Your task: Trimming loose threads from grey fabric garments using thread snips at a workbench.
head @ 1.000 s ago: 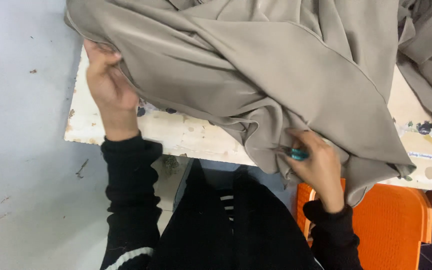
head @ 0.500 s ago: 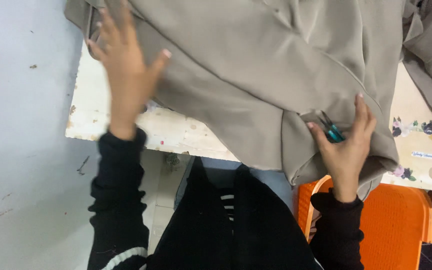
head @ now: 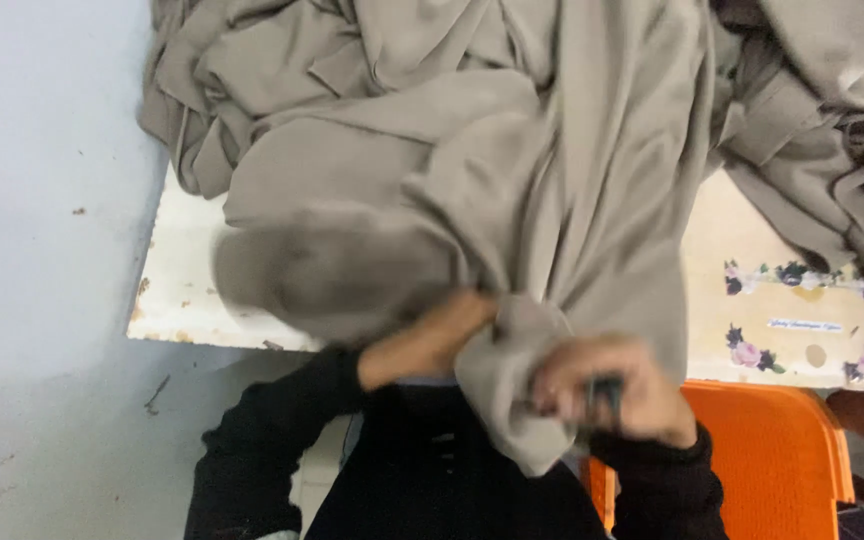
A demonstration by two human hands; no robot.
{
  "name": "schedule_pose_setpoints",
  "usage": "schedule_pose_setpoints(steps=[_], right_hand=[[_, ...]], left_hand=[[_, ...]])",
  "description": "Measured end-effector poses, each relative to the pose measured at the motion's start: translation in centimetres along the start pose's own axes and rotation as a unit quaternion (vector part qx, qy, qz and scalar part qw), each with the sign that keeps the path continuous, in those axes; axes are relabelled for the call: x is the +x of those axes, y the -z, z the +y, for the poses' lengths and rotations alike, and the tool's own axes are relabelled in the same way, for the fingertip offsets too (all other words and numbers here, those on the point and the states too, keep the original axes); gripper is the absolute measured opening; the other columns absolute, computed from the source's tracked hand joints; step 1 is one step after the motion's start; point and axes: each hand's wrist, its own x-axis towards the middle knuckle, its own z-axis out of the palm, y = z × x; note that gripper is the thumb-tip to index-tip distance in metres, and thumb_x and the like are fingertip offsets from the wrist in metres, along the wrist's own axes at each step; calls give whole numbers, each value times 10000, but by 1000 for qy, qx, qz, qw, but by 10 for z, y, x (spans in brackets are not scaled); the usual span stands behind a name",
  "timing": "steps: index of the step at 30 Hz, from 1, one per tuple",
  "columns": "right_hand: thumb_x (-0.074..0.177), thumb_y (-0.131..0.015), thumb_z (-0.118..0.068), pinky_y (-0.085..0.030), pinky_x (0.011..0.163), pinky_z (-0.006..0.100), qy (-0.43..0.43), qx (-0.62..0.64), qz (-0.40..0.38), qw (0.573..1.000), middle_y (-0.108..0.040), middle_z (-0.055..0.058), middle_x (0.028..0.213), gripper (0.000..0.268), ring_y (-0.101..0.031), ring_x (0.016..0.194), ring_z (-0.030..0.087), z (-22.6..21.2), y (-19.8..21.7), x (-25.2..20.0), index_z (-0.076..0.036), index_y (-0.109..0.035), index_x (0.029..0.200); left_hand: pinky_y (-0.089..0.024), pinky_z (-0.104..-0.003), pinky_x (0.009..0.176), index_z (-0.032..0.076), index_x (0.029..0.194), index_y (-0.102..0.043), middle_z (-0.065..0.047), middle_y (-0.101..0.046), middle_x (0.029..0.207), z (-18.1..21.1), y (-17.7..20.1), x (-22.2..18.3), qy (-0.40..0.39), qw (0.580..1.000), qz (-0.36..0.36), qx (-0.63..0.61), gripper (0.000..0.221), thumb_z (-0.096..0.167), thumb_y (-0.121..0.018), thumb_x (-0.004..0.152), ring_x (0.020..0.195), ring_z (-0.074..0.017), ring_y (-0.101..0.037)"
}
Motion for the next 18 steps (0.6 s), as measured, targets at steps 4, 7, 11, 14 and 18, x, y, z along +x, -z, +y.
schedule_pose_setpoints(steps=[4,7,11,14,18], right_hand=[[884,-774,-237,-346,1147,520,-156,-241,437,852,-611,225,1385,583,-507,1365,415,-4,30,36,-47,-589,1403],[838,-891,-270,-270,1168,637,-168,-351,475,789,-459,349,1487,976,-375,1411,552,50,91,37,-97,-308,1602],[838,-831,-214,-458,979,635,-264,-483,402,732,-667,316,1210,658,-605,1174,525,135,137,18,-6,-594,1416],[775,-761,-111,-487,1044,504,-276,-494,325,758,-708,160,1250,533,-653,1198,380,123,101,32,-132,-687,1303],[796,-724,-118,-525,964,523,-266,-477,155,823,-713,140,1281,467,-688,1121,382,84,8,55,-149,-720,1262]], left_hand=[[-465,-488,762,90,1313,-541,-183,-610,1136,43,2,-26,89,992,-76,37,631,247,-580,703,992,-419,-604],[-476,-511,831,88,1370,-507,-208,-589,1222,47,41,-40,166,975,-137,59,801,454,-633,669,1062,-443,-596],[-486,-534,901,86,1427,-475,-233,-568,1308,56,91,-55,239,947,-196,88,1002,661,-684,634,1133,-466,-588],[-498,-557,970,83,1484,-442,-258,-548,1395,62,118,-35,310,912,-244,113,1218,868,-734,599,1204,-489,-581],[-475,-546,1010,101,1487,-470,-194,-554,1430,41,123,10,188,969,-47,152,753,538,-615,891,1212,-438,-603]])
